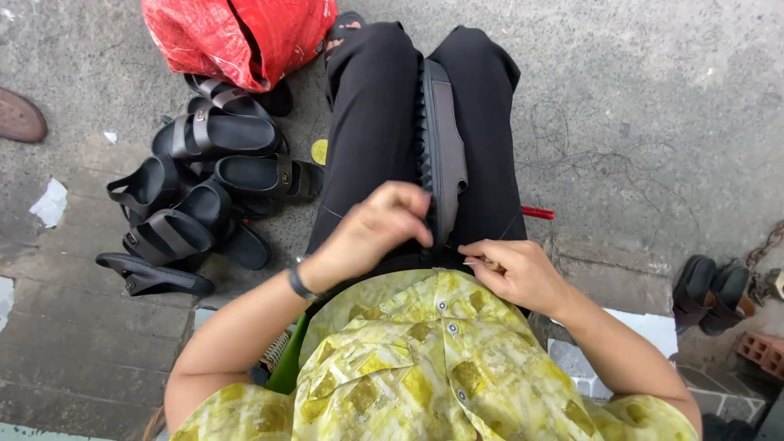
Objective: A person is hand-stitching the sole of a black sandal using a needle and thread while sitting on the ground.
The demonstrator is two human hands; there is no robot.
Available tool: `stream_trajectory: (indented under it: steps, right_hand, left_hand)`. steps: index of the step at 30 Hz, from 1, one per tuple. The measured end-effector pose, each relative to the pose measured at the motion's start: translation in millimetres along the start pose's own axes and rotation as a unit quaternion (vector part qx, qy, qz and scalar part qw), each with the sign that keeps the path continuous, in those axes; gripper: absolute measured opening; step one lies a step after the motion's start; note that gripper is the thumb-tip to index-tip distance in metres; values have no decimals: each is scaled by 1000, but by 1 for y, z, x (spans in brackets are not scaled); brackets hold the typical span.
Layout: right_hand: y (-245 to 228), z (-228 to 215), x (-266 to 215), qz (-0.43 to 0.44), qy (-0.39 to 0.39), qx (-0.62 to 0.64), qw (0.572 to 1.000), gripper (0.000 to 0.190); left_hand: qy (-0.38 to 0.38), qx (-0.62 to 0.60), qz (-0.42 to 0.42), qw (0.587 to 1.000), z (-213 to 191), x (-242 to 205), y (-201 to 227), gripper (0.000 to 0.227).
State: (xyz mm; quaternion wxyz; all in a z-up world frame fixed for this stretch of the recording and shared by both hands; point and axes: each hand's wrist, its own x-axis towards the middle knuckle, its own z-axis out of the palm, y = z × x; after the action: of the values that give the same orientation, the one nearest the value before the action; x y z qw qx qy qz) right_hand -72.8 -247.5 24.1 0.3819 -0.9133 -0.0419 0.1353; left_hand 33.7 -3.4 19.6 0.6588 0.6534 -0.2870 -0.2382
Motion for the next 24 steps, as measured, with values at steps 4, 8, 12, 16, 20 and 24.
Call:
stream_trajectory:
  steps: [4,8,12,16,20,24]
  right_hand:
    - [-16,-16,8,-5,-10,111,994,13]
    - [-24,-19,20,-26,-4,125,992,12]
    - [-14,1,30,-52,16,143,988,9]
    - [-13,-8,26,-91,27,26,995,21]
    - [-6,-10,17,-187,50,-167,967,38]
    - [-7,-9,16,-187,54,-189,962,42]
  left_hand:
    - [22,-245,-120,962,-8,10,18,44]
    - [-17,230,121,966,-7,7,3,15]
    - [35,569,161,805,5,-1,-43,64]
    - [51,352,69,932,-21,9,-12,44]
    - [164,446,53,878,-72,10,3,27]
    - [118,466,129,867,-35,9,11,44]
